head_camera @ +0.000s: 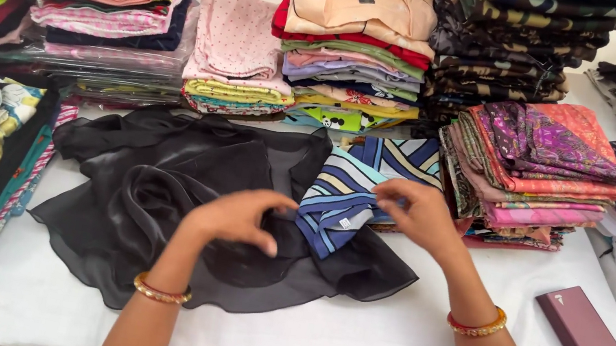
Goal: The person folds a black piece of fabric and a purple patterned scarf on a white table. They smooth out the items, fold them into neat rectangles, and place them onto existing stacks of folded clothes.
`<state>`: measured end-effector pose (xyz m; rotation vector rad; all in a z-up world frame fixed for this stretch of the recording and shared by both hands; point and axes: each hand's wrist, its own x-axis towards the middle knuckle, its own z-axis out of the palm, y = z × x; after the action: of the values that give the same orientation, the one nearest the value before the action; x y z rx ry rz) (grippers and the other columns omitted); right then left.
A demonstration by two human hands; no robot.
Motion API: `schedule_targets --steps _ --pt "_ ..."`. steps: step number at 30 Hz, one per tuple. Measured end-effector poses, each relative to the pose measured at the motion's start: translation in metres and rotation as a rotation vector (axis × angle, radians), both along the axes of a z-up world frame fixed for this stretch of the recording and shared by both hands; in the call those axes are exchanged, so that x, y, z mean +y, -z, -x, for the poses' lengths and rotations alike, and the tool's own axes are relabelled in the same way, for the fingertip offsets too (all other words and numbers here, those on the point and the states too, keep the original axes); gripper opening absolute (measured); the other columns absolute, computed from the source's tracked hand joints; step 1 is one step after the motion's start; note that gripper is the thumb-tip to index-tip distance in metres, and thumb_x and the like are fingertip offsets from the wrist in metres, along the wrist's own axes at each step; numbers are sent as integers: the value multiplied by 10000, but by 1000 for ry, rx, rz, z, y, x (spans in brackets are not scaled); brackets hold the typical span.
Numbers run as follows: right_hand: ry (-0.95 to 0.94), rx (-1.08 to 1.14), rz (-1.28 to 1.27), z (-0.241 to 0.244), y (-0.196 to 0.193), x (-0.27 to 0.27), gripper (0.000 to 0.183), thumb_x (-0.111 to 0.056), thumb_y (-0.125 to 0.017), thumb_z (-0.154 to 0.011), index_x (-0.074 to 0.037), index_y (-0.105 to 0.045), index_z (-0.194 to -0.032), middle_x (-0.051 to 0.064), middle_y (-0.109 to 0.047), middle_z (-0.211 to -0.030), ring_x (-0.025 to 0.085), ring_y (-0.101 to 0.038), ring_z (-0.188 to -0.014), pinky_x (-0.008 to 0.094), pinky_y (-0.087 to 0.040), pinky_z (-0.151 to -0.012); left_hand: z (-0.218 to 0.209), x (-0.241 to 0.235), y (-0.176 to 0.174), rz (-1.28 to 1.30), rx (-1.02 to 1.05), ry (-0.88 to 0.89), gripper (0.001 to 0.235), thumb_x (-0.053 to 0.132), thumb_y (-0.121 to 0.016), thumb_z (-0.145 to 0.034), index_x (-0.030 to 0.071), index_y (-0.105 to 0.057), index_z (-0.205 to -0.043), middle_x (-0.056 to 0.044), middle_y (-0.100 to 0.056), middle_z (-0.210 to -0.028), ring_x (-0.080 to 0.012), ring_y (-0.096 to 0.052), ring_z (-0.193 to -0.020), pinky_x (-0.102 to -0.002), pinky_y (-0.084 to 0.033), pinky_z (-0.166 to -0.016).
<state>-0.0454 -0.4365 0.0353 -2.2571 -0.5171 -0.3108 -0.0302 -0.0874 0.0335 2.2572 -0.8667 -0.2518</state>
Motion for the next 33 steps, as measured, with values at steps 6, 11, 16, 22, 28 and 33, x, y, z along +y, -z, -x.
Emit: schedule_targets --steps 6,11,16,22,28,33 --pt "-139 -307 389 19 -12 48 499 -4 -726 -662 -122 -765 -1145 133 -680 -1209 322 -562 -1027 459 -484 -857 22 -25 2 -160 -7 -53 405 73 -786 -742 134 -672 -1126 -76 -730 -1096 -322 -673 -1047 -425 -530 -858" --pt "-101 -266 440 4 30 45 115 -89 -763 -803 -140 -743 -904 -4 -727 -985 281 -618 -968 450 -493 -821 9 -10 22 -25 -41 -60 249 85 -773 -808 107 -698 -1045 -69 -753 -1074 -291 -696 -1068 -404 -543 -875" --pt "400 -252 23 -22 40 1 218 -29 -718 -911 -87 -690 -1119 80 -693 -980 243 -676 -769 379 -538 -715 6 -7 34 21 -27 -85 313 95 -761 -815 128 -694 -1119 -59 -728 -1082 -288 -696 -1046 -418 -541 -855" --pt "478 -321 -69 -12 7 -21 508 79 -659 -842 -40 -589 -1331 118 -642 -1131 220 -651 -755 364 -532 -701 11 -26 19 64 -441 -202 303 115 -727 -808 160 -721 -1108 -41 -631 -955 -282 -623 -942 -422 -452 -752" --pt "404 -366 -164 -4 -2 -12 360 86 -649 -890 -37 -659 -1229 88 -683 -1095 153 -655 -767 278 -527 -642 -16 -68 22 91 -467 -146 96 173 -673 -914 175 -742 -980 28 -703 -904 -234 -652 -917 -413 -452 -786" --pt "393 -456 -266 0 -7 -15 283 95 -628 -921 -28 -679 -1170 78 -688 -1061 124 -650 -756 250 -508 -642 -59 -128 20 242 -447 -146 106 143 -644 -937 155 -740 -980 -12 -722 -956 -279 -688 -933 -440 -522 -759"
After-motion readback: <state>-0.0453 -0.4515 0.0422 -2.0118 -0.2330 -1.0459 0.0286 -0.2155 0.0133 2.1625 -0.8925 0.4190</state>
